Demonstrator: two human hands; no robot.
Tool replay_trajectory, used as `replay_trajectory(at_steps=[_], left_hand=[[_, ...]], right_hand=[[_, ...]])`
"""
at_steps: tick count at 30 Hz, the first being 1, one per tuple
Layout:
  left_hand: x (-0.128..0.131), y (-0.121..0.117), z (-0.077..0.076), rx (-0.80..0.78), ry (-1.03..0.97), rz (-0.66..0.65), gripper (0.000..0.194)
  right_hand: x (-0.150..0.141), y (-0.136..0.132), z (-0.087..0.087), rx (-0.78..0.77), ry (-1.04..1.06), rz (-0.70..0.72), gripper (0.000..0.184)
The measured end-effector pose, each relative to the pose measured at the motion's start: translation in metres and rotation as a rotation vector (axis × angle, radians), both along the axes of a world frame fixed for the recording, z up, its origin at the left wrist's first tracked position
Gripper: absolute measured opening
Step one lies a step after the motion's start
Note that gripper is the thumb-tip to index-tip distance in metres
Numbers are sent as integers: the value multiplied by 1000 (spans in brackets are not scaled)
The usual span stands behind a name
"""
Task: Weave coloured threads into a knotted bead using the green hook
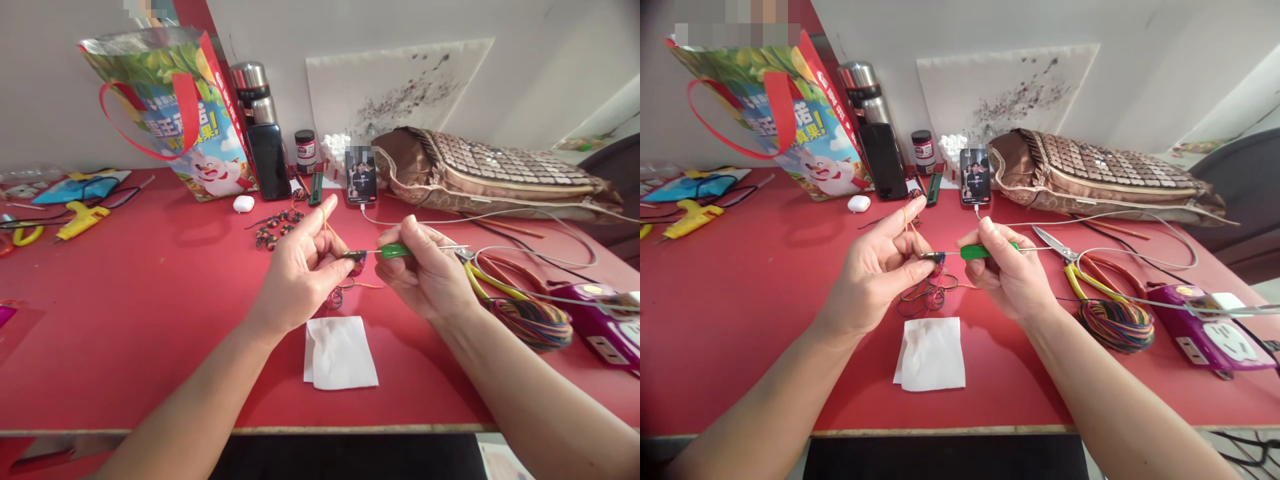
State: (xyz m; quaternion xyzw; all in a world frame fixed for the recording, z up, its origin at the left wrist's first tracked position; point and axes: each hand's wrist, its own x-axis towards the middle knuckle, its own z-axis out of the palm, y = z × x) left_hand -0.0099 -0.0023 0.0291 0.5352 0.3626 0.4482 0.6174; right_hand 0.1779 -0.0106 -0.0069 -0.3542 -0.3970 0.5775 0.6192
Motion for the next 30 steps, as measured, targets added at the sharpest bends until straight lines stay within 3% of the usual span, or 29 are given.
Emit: replay_trajectory(at_steps=[9, 14, 19, 30], left_hand=[[2, 1, -5, -91, -80, -66, 93], [-2, 3, -4, -70, -103, -135, 85], [-4, 1, -2, -9, -20, -175, 86], [-5, 1, -2, 17, 1, -152, 72]], right_hand=[[-19, -10, 2, 18, 47, 11, 48], [-8, 0, -4, -73, 143, 207, 55], [10, 9, -9, -92, 149, 276, 53], [13, 6, -2, -101, 51, 148, 57]])
